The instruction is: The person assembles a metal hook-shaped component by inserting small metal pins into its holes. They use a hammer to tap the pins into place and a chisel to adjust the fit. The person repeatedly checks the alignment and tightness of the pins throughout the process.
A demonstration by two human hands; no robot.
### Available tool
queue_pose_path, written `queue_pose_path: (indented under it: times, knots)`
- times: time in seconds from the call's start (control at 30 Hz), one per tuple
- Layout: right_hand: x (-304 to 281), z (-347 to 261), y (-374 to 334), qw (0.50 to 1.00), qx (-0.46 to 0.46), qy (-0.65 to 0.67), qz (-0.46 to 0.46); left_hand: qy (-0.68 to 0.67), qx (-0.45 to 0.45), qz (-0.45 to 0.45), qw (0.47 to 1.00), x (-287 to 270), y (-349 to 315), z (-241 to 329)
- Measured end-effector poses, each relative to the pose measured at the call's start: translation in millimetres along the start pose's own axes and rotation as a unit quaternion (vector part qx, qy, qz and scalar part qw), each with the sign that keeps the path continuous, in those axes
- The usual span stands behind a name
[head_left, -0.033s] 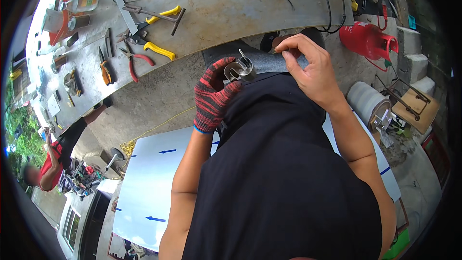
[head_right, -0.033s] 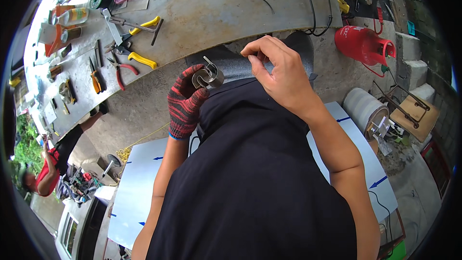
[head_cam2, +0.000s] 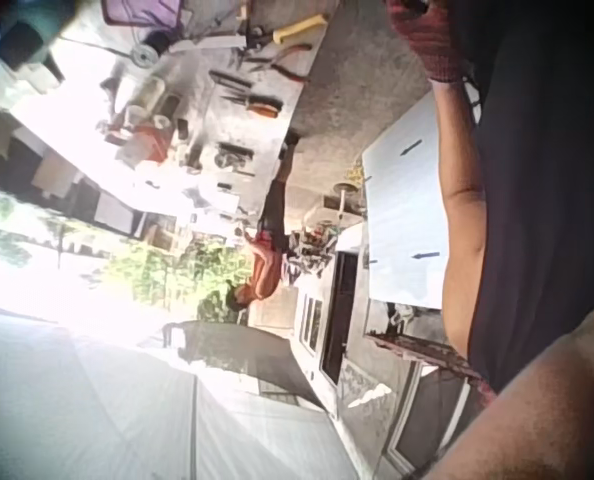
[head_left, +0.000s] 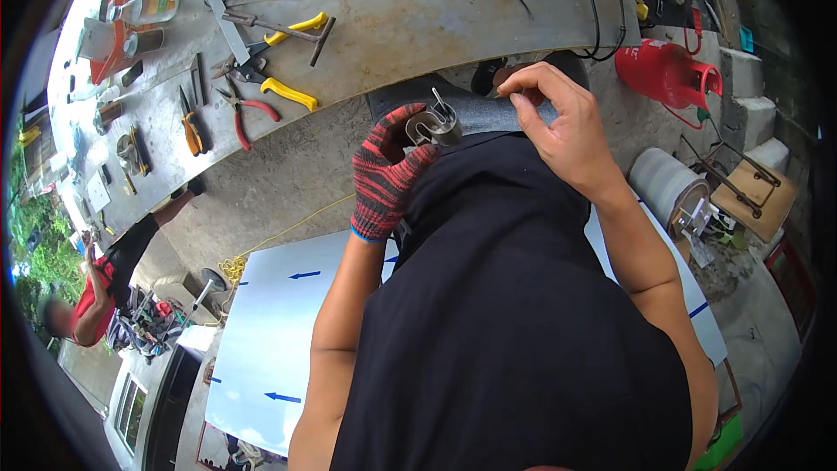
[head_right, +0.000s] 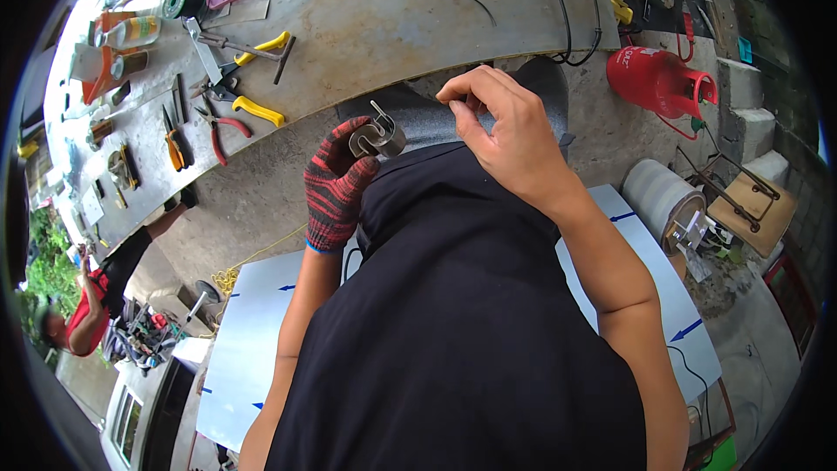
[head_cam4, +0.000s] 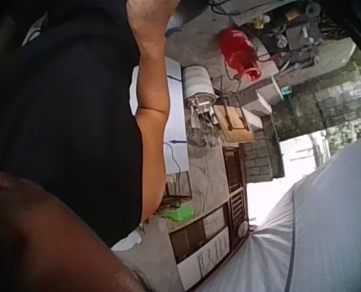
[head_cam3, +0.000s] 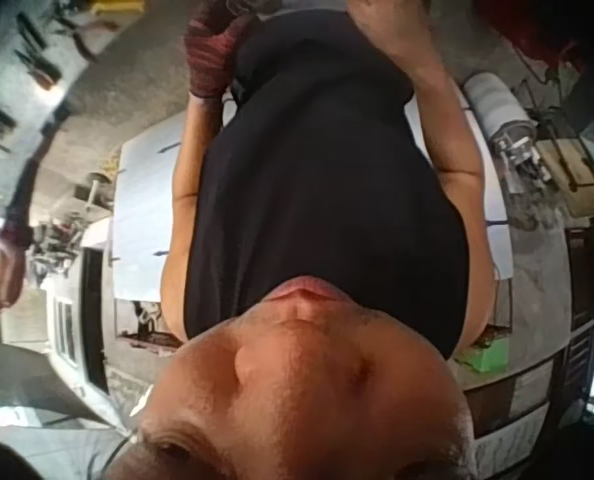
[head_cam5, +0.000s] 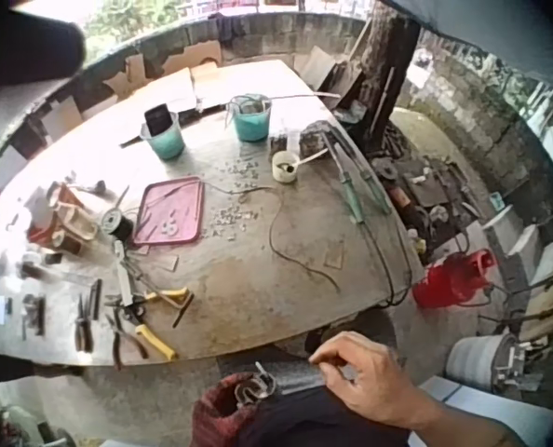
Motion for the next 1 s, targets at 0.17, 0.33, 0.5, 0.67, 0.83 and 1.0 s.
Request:
queue_pose_path:
  times: [0.17,0.33,0.5,0.67,0.83,1.0]
  knots:
    - [4.2,15.1,-1.7,1.000,0.019,0.006,-0.010,0.096,-0.063,0.037,0.993,-3.1,6.3,-2.1]
    - [7.2,26.2,-5.9,0.999,0.029,0.020,-0.022,0.101,-0.077,0.039,0.991,-7.5,9.2,-6.8]
    - [9.2,37.5,-10.2,0.998,0.040,0.022,-0.031,0.089,-0.087,0.025,0.992,2.2,6.2,2.6]
    - [9.3,46.8,-13.9,0.997,0.059,0.033,-0.039,0.086,-0.092,0.042,0.991,2.8,9.1,2.1]
    - [7.7,51.1,-14.4,0.996,0.063,0.043,-0.041,0.054,-0.074,0.029,0.995,6.8,11.1,5.8]
    - [5.8,56.9,-11.4,0.995,0.073,0.053,-0.044,0.050,-0.041,0.015,0.998,12.4,11.7,13.5]
Point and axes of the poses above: each hand's wrist, its own y-axis towards the middle knuckle, its own x-axis out of the palm, z = x × y, the point moved 10 cm from there along y, towards the middle knuckle, and after that the axes turned 15 degrees about -y, right-handed, at the moved point
